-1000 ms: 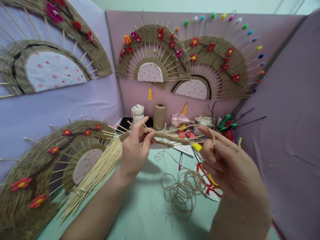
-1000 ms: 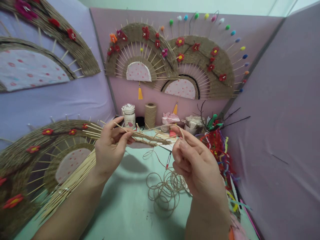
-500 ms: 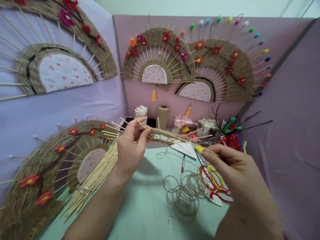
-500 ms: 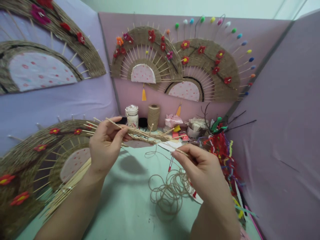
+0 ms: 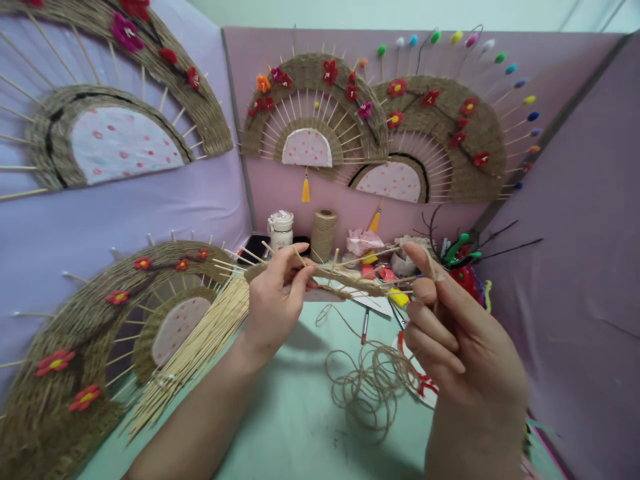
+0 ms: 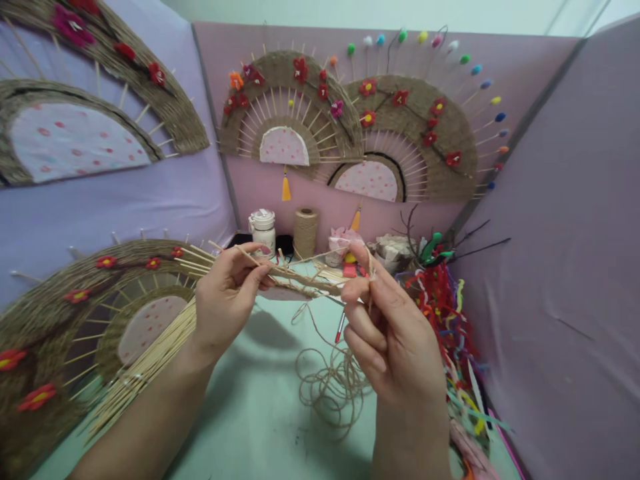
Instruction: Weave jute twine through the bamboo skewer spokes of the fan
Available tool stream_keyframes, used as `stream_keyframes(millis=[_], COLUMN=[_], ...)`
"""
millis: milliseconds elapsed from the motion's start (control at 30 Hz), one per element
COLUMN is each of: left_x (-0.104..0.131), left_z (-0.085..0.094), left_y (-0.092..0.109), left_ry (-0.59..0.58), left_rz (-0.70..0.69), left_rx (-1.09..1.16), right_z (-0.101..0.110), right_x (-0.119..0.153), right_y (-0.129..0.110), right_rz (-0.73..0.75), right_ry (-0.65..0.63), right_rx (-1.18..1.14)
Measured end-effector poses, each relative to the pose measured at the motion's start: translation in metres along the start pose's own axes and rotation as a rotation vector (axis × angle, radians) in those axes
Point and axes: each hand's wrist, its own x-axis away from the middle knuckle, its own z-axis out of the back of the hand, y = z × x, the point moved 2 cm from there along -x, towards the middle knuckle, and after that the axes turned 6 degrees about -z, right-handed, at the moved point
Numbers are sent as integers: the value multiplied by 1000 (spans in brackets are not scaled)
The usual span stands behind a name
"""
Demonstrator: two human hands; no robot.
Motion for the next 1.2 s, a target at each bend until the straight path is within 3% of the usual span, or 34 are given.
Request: stream_keyframes(millis=[300,533,867,1067,1200], left_x=[-17,-22,-20,-20,-20], left_z=[25,33,32,34,34], left_y=[4,4,6,9,8], left_ry=[201,225,225,239,240], left_rz=[11,19,1,6,23], left_rx=[14,66,51,21,-8], right_z=[0,3,7,8,9], right_x=[-7,-32,-38,-39,-36], right_y=[6,24,29,28,24], right_rz=[-109,-239,-243,-200,-122], right_ry=[-42,-55,-69,-136,-99], right_rx=[-88,-209,-360,-421,-377])
